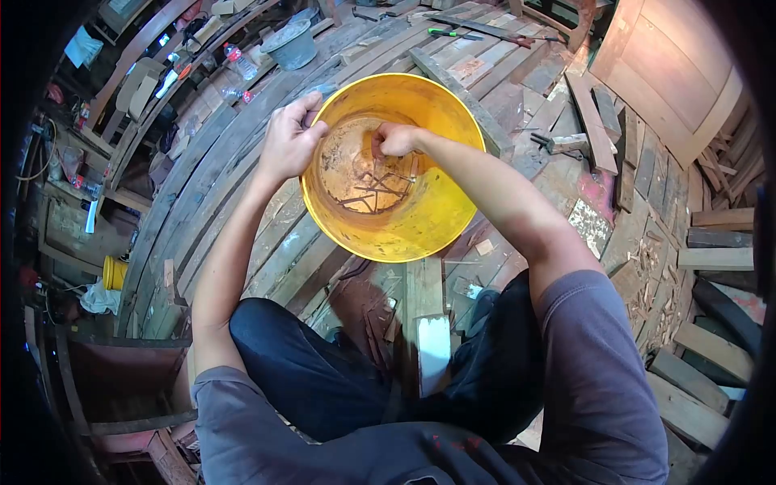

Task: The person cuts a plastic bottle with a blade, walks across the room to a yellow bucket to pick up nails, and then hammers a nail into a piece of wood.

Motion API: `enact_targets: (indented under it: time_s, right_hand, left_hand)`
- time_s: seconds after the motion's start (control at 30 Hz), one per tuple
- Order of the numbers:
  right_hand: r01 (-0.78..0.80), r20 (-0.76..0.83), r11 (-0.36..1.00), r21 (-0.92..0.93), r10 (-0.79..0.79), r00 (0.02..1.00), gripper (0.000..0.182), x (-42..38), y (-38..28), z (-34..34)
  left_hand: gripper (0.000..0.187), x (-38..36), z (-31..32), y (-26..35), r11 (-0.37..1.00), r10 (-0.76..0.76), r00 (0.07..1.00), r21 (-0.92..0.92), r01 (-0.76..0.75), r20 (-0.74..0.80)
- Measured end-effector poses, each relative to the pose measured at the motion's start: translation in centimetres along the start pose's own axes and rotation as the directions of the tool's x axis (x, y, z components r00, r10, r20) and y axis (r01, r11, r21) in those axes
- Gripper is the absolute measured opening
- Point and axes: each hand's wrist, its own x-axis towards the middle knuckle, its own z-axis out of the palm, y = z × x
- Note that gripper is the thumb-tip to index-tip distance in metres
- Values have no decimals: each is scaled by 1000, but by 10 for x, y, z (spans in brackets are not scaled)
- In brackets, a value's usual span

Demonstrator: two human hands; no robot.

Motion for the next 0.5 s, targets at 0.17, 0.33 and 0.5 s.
enact_targets:
  time_s: [0.17,0.33,0.5]
  right_hand:
    - [-40,-276,995,-93,12,961,24,-4,-6,3]
    - [-134,-213,861,-491,30,977,32,-28,-30,3]
    - [65,194,737,-673,92,977,36,-31,-32,33]
  left_hand:
    - [28,0,1,-1,1000,19,1000,2,-19,-6]
    - [28,1,1,-2,1000,11,1000,-2,-11,-7]
    - [30,1,1,-1,999,-24,1000,-26,24,-6]
